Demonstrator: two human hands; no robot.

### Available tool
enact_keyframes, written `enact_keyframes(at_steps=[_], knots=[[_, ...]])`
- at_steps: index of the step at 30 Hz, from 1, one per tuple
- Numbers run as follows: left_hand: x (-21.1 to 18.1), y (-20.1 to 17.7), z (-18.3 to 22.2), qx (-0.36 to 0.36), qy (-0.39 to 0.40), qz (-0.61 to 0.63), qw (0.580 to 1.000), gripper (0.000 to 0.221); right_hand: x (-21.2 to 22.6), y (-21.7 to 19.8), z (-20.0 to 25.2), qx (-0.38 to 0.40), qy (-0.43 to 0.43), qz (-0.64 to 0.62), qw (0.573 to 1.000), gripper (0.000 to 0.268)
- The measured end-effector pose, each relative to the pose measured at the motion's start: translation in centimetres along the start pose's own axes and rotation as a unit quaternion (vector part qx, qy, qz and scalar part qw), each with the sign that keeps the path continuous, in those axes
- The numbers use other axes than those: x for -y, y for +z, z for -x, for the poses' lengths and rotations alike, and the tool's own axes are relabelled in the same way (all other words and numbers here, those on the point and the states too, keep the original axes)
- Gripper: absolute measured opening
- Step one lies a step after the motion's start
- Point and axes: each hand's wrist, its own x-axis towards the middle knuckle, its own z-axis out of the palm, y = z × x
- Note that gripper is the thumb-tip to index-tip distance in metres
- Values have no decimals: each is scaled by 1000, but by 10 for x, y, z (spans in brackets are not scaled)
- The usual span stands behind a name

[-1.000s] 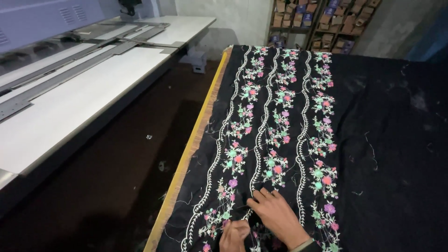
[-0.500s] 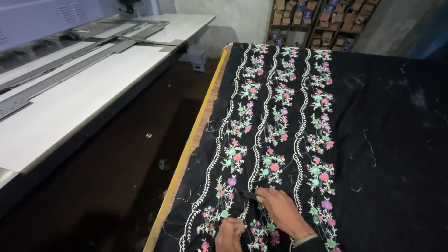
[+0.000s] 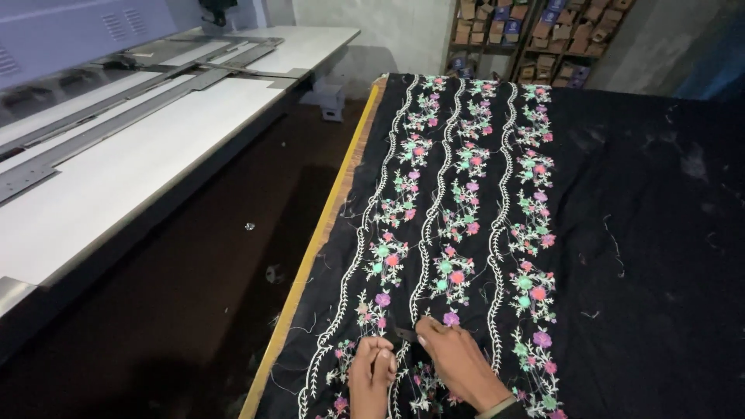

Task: Trimming excess embroidery threads from a piece of black fabric with floral patterns using a small hand-held blade.

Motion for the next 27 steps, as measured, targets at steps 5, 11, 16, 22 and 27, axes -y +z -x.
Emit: enact_keyframes(at_steps=[5,11,16,22,27], knots=[[-24,3,12,-9,29,26,999,21,6,-3,0,-13,-4,7,1000,17],[17,-15,8,-20,5,26,999,15,-4,-5,2,18,53,-70,996,17],[24,-36,6,-94,67,-166,979,16,-20,19,31,-111,138,-257,950,17],[14,-11,19,99,107,-339,930,33,6,53,78,-213,294,-340,867,30],[16,-20,5,282,335,-475,763,43,7,98,100,-195,396,-530,724,28]])
